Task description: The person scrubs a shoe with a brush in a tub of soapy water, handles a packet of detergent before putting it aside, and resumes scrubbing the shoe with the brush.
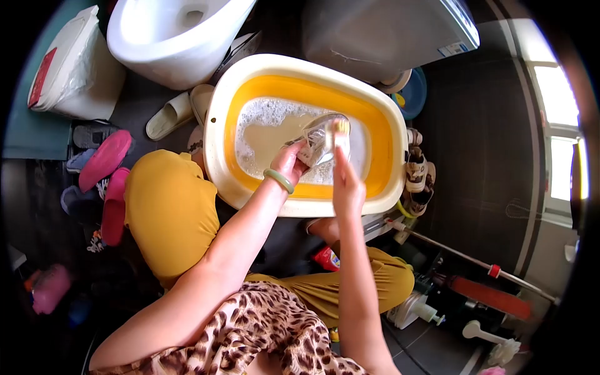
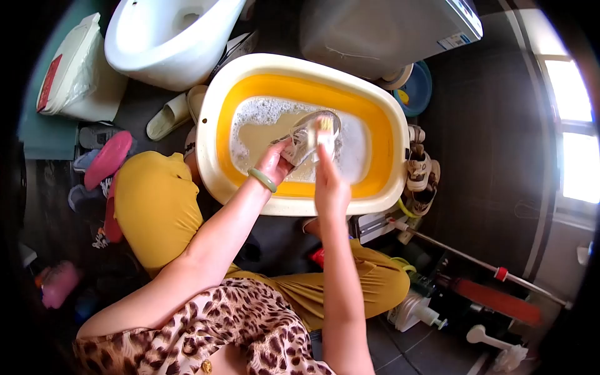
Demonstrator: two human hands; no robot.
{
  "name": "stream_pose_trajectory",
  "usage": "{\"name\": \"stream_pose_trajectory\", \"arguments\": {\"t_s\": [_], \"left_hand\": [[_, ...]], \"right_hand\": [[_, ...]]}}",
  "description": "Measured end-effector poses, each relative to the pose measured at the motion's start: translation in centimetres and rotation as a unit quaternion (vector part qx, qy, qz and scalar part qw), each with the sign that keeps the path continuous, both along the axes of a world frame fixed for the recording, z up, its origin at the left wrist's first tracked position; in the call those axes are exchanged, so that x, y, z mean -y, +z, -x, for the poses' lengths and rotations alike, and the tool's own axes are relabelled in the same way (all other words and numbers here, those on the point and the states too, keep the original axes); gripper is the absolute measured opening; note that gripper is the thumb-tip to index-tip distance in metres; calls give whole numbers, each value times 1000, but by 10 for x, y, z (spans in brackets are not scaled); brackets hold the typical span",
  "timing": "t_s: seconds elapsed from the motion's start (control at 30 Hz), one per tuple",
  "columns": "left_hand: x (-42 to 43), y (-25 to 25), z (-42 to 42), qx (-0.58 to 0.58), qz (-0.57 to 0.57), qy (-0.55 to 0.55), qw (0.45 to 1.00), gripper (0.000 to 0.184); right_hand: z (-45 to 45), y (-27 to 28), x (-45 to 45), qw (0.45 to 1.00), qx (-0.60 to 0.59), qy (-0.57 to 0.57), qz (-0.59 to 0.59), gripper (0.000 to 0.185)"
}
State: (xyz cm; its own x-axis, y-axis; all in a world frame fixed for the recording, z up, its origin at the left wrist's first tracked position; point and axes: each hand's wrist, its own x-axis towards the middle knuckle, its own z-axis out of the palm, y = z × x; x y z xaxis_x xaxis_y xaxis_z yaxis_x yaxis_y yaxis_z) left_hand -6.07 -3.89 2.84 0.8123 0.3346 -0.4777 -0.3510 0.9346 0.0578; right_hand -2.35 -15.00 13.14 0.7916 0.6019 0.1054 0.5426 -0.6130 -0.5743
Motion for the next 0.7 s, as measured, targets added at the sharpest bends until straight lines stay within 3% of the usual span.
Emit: {"name": "stream_pose_trajectory", "arguments": {"t_s": [0.07,0.1,0.13,0.23,0.3,0.37,0.43,0.5,0.53,0.57,0.63,0.7], "left_hand": [[-3,2,6,-13,-33,16,999,27],[-8,-2,6,49,-2,-19,999,26],[-6,-2,6,14,-17,-21,1000,25],[-1,12,2,-33,-44,-18,998,25],[0,10,3,-49,-56,-16,997,26],[0,3,-2,-52,-47,1,998,26],[-4,4,-2,-21,-29,23,999,22],[-2,-11,7,25,21,2,999,22],[-2,-16,11,130,21,-20,991,22],[0,-18,9,126,19,-27,991,22],[6,-8,-3,-39,-5,-16,999,23],[10,-11,-10,-53,-22,-15,998,22]], "right_hand": [[28,-2,19,998,12,62,1,34],[36,-4,25,994,36,105,12,35],[33,-6,23,990,69,96,80,35],[-14,-11,-10,990,98,37,95,33],[-42,-12,-27,993,99,21,57,30],[-35,-21,-20,999,24,20,21,30],[4,-14,-2,996,-65,5,65,35],[34,-10,19,995,-64,61,45,38],[36,-7,21,993,-54,69,74,35],[28,-9,20,994,-58,63,71,35],[-10,-16,5,985,-3,22,172,32],[-38,-23,-9,987,34,-28,155,30]]}}
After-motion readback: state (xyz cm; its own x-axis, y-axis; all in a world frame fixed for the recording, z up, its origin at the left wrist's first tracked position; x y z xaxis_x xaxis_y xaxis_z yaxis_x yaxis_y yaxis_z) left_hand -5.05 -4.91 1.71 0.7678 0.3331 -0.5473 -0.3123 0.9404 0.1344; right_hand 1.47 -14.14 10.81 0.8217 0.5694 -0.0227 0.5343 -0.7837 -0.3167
